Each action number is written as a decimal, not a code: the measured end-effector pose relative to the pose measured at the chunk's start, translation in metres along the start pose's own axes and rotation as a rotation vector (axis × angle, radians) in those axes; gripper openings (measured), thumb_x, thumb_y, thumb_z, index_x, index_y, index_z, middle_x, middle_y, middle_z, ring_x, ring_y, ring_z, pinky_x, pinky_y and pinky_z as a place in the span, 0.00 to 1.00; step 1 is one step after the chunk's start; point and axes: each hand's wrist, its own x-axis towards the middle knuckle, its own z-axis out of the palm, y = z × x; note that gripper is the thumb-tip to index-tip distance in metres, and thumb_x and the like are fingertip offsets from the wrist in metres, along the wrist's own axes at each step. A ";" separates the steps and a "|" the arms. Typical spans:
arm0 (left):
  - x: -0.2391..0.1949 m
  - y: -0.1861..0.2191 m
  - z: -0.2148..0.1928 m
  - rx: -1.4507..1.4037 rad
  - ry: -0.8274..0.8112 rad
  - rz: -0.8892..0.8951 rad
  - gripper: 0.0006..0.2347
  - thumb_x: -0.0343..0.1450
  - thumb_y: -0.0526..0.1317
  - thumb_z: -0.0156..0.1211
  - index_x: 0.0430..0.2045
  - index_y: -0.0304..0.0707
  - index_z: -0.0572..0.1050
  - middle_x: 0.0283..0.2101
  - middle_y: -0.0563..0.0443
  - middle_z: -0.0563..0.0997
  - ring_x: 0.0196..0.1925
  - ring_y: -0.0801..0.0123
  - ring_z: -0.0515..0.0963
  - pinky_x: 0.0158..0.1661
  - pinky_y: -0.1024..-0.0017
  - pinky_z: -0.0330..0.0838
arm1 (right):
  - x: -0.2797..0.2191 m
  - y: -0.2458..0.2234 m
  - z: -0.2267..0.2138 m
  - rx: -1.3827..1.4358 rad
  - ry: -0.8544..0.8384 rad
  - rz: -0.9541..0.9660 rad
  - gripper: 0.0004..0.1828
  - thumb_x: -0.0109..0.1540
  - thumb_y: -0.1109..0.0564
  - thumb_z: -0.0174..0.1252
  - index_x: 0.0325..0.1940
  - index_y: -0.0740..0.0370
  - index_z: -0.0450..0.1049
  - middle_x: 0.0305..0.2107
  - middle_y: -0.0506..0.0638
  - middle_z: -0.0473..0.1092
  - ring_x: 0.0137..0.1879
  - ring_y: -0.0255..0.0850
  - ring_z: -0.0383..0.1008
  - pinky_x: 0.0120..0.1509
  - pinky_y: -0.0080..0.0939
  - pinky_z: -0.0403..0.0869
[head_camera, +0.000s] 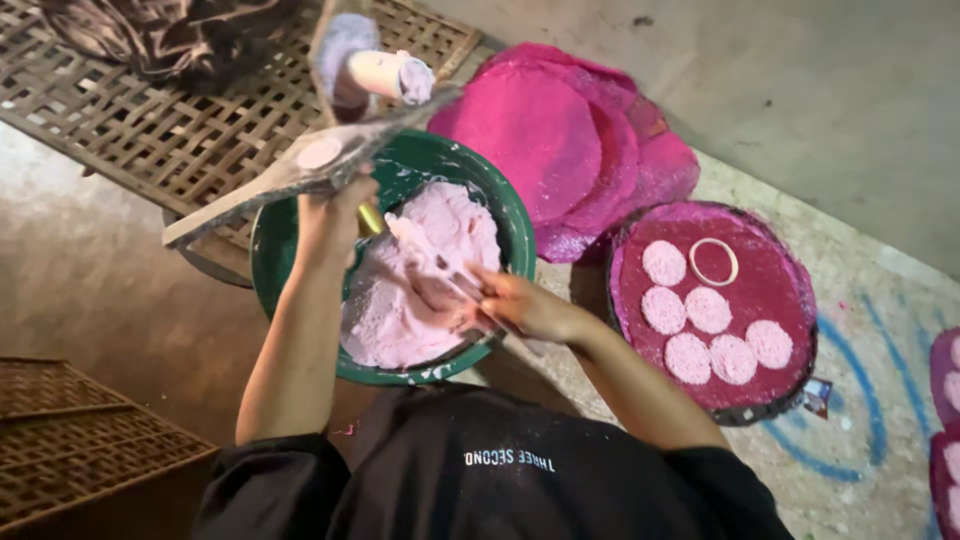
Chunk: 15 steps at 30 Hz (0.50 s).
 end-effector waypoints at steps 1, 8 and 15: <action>-0.008 0.001 0.012 -0.132 -0.011 -0.109 0.16 0.63 0.29 0.57 0.45 0.35 0.74 0.38 0.52 0.77 0.35 0.72 0.77 0.32 0.75 0.74 | 0.002 0.001 -0.003 -0.025 -0.023 -0.071 0.39 0.69 0.61 0.48 0.83 0.65 0.43 0.49 0.59 0.72 0.42 0.40 0.70 0.44 0.36 0.72; -0.114 -0.012 0.127 -0.528 -0.638 -0.837 0.17 0.64 0.30 0.63 0.47 0.21 0.76 0.40 0.40 0.79 0.40 0.59 0.80 0.38 0.66 0.76 | -0.046 -0.049 -0.048 1.155 -0.337 -0.905 0.56 0.60 0.38 0.62 0.81 0.63 0.42 0.72 0.69 0.59 0.56 0.55 0.78 0.49 0.45 0.83; -0.104 0.012 0.166 0.245 -1.074 0.037 0.24 0.64 0.44 0.70 0.53 0.32 0.73 0.48 0.44 0.82 0.49 0.61 0.82 0.50 0.61 0.77 | -0.196 -0.065 -0.046 0.420 0.512 -0.740 0.48 0.67 0.37 0.63 0.80 0.64 0.50 0.54 0.80 0.69 0.47 0.60 0.80 0.40 0.46 0.80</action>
